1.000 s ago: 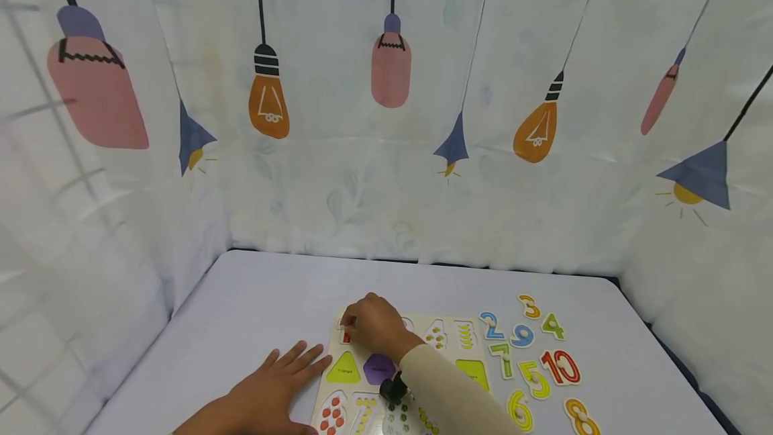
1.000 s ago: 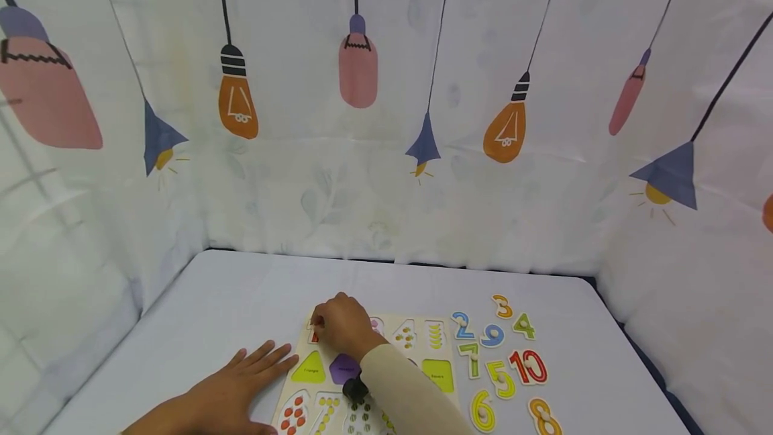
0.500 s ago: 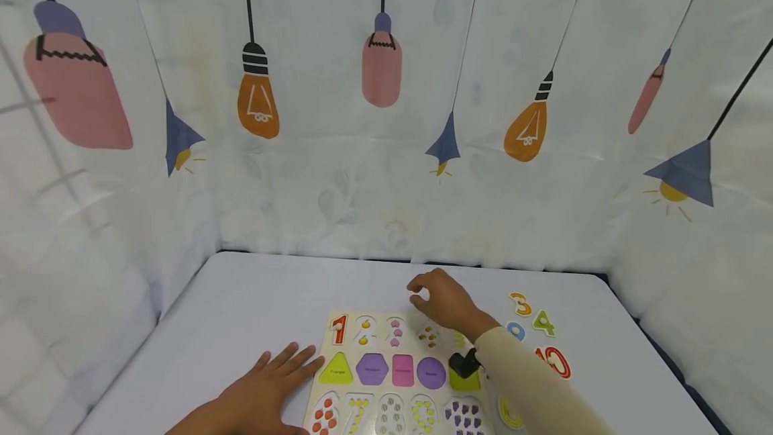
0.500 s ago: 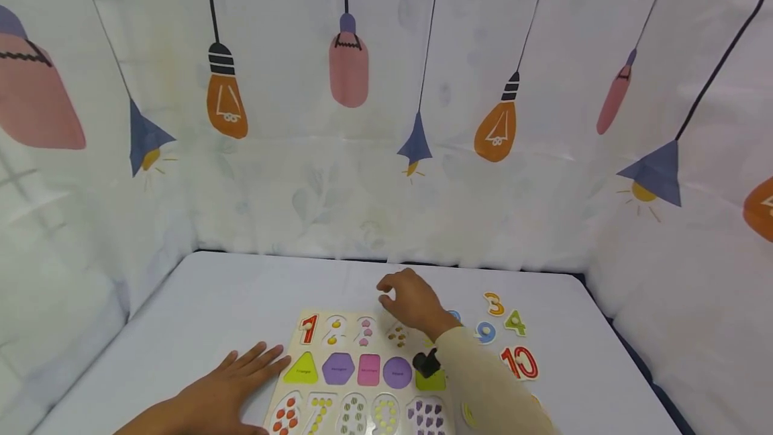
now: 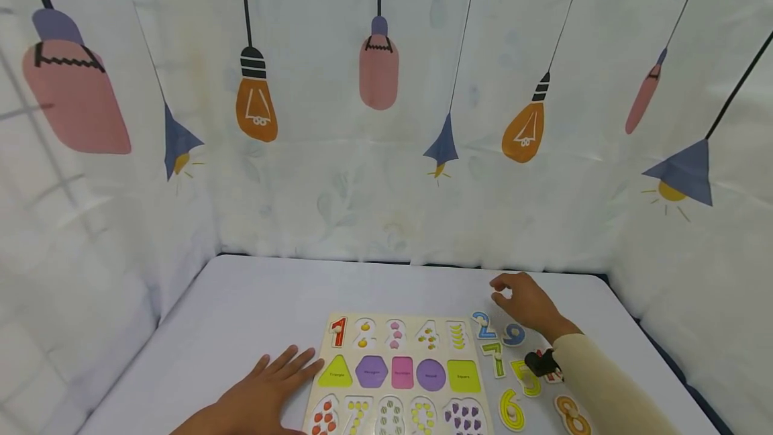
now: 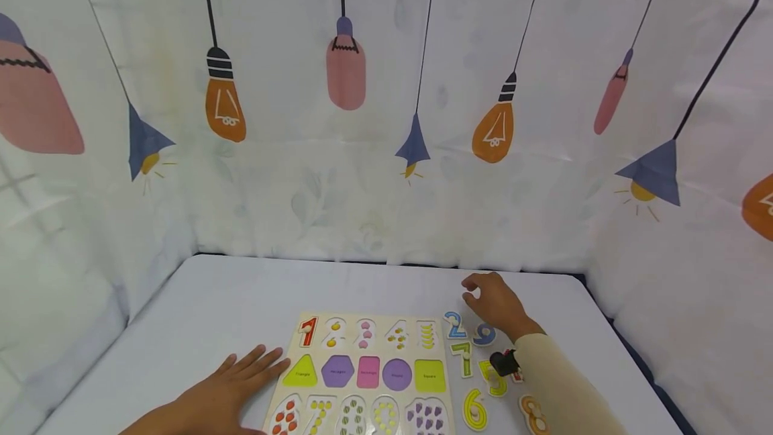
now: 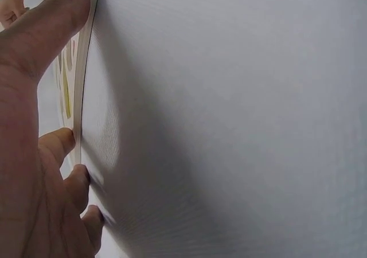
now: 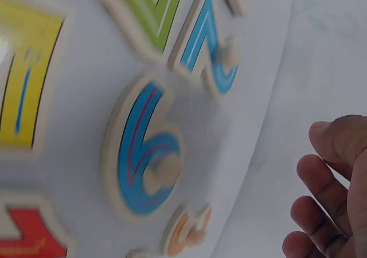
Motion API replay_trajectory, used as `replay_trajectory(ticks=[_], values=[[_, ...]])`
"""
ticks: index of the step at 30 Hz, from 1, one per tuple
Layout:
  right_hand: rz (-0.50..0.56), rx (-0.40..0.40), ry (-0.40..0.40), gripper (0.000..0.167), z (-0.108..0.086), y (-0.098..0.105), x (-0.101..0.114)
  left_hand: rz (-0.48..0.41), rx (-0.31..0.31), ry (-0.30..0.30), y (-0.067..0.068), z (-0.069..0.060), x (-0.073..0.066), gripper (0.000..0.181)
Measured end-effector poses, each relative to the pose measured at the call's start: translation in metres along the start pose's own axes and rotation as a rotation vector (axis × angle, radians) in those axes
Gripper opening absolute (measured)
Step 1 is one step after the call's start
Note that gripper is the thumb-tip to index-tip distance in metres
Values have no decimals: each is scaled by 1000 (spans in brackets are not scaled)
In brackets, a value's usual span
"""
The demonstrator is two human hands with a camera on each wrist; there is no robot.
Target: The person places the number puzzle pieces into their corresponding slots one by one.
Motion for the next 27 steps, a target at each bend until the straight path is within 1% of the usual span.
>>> replay_trajectory(ticks=[4,8,10,12,14,17,22,25,27], values=[[-5,22,-46,33,-2,6,-17,17,-17,-17,0,-1,0,112],[-31,39,-58,33,-3,10,-31,29,-36,-24,-1,-2,1,112],[-55,49,-72,34,-4,10,-38,36,-46,-27,-2,-2,2,111],[-72,68,-101,34,-5,9,-46,42,-54,-30,-3,-2,2,111],[-75,87,-131,33,-6,8,-53,45,-58,-32,-4,-2,2,111],[-61,108,-148,30,-8,7,-60,42,-53,-33,-4,-1,2,111],[13,131,-158,29,-13,0,-59,36,-46,-32,-3,0,1,111],[34,139,-159,28,-14,-9,-49,35,-45,-31,-3,0,1,111],[30,141,-140,27,-15,-15,-40,38,-50,-33,-3,0,1,112]])
Point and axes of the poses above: each hand's wrist, its own z-axis towards the middle knuckle, its own y-axis out of the back of the hand, x = y × z, the point moved 3 cm from there along z, towards the middle knuckle, and after that the axes turned 3 degrees about y, right-handed, at the moved point
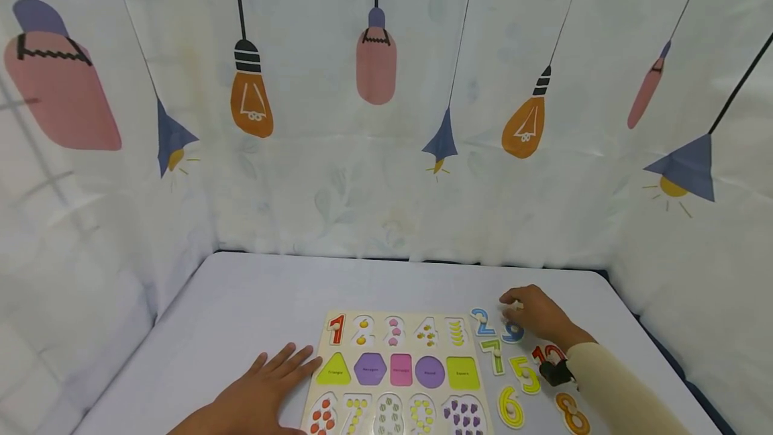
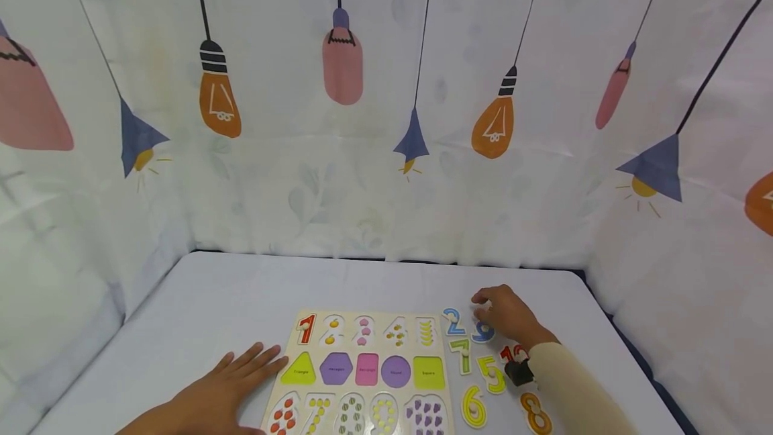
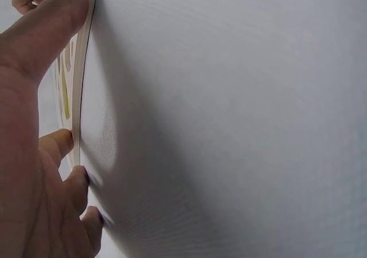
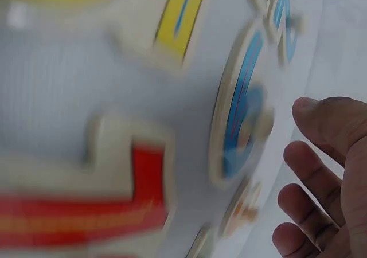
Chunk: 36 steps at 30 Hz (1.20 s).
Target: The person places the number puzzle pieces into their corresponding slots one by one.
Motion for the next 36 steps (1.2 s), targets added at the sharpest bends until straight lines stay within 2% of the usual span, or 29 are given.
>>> replay_trajectory(ticks=[8,14,20,23,27,30,33,36], values=[[-1,44,133,18,-7,-14,41,-15,-3,0,1,0,-1,111],[-49,30,189,9,-9,-18,49,-17,6,9,1,1,-2,113],[-80,-1,181,10,-8,-14,53,-22,12,7,3,3,-4,113],[-57,-28,236,10,-6,-9,63,-10,-3,-10,4,3,-5,112],[-23,-45,349,6,-4,-6,86,-8,-1,-4,4,3,-4,112],[-12,-43,387,5,-3,-9,107,-32,24,33,2,4,-2,114],[-5,-32,417,6,0,-19,128,-51,39,60,1,4,-2,116],[6,-19,476,7,3,-30,147,-54,41,62,1,2,-2,116]])
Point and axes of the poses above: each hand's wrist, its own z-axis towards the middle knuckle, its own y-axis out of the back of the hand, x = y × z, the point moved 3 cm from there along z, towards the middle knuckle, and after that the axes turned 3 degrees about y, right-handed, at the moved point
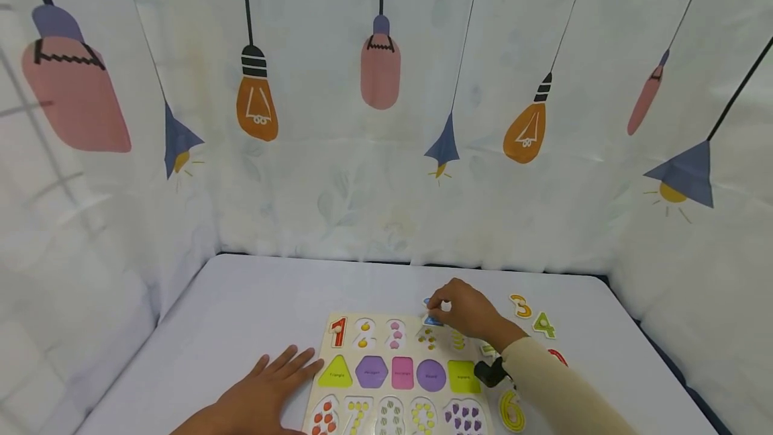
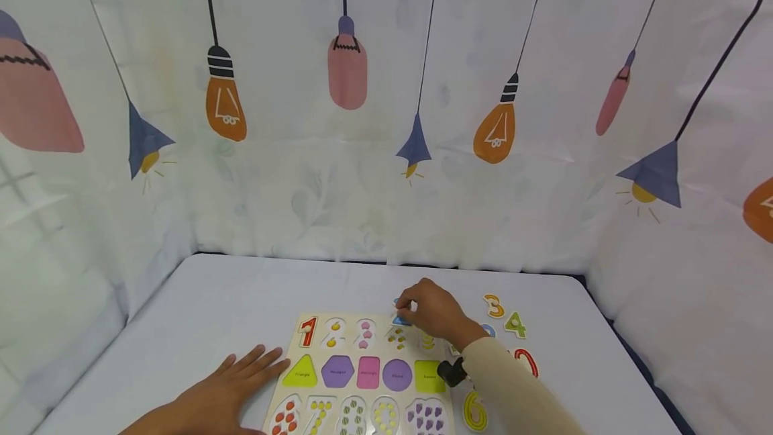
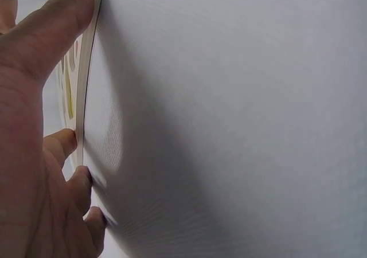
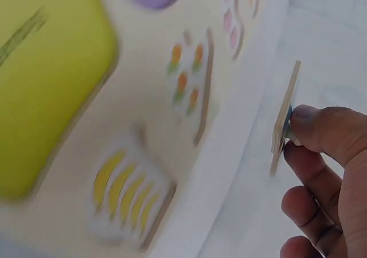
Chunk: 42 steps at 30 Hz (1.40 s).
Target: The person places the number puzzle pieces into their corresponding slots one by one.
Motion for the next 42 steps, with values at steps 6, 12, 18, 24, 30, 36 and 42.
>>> replay_trajectory(ticks=[6,12,18,24,30,36,42], values=[[18,11,47,7,18,-24,24,4,12,-6,-1,2,0,114],[15,46,-8,5,30,-45,46,16,15,-23,1,2,0,112],[36,100,-64,5,39,-62,65,13,29,-24,3,1,-1,109],[62,104,-69,4,45,-76,74,-4,36,-30,5,2,-1,107],[3,64,-26,6,48,-84,75,-26,56,-8,5,3,-1,107],[4,54,-23,3,50,-90,78,-19,53,-3,4,2,0,108],[-12,54,-12,4,53,-94,83,-21,55,22,2,3,1,110]])
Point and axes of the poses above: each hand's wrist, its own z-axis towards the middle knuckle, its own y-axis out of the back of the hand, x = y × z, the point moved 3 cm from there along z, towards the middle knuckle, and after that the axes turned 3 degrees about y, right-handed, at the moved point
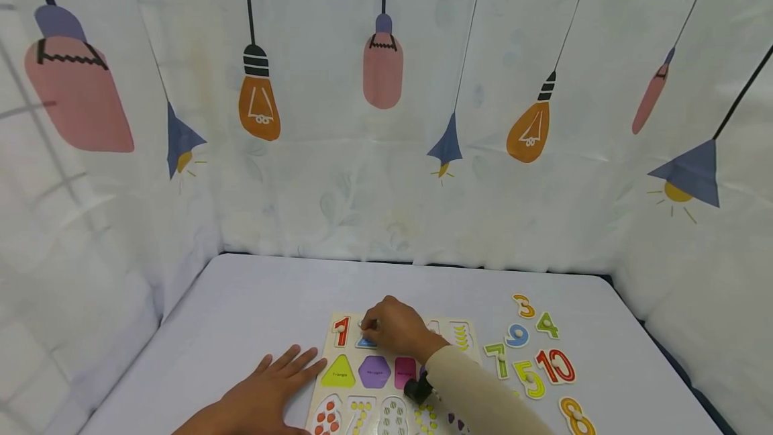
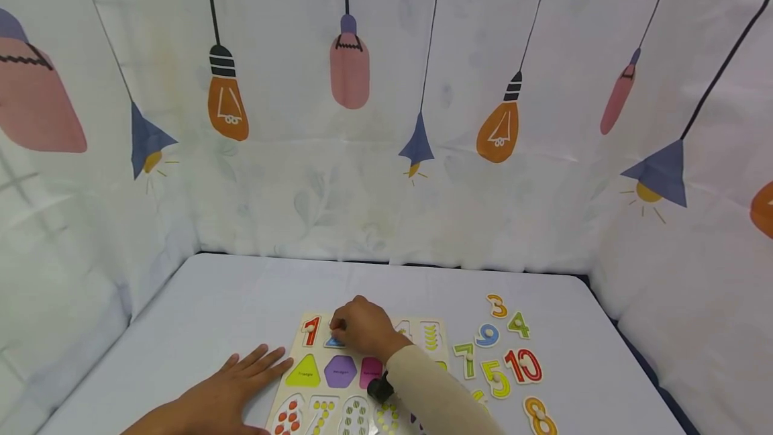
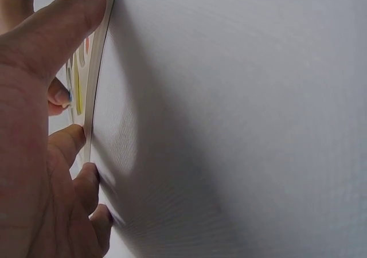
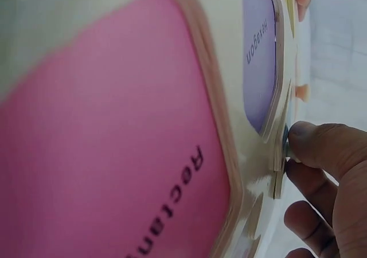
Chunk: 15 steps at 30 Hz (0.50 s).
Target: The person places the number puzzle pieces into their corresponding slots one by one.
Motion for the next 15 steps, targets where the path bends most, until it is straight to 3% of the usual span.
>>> replay_trajectory(ticks=[10,15], values=[[6,17,-21,8,-1,-1,1,3,0,2,0,0,1,110],[40,43,-64,18,-4,19,-11,-10,10,34,-1,1,1,113]])
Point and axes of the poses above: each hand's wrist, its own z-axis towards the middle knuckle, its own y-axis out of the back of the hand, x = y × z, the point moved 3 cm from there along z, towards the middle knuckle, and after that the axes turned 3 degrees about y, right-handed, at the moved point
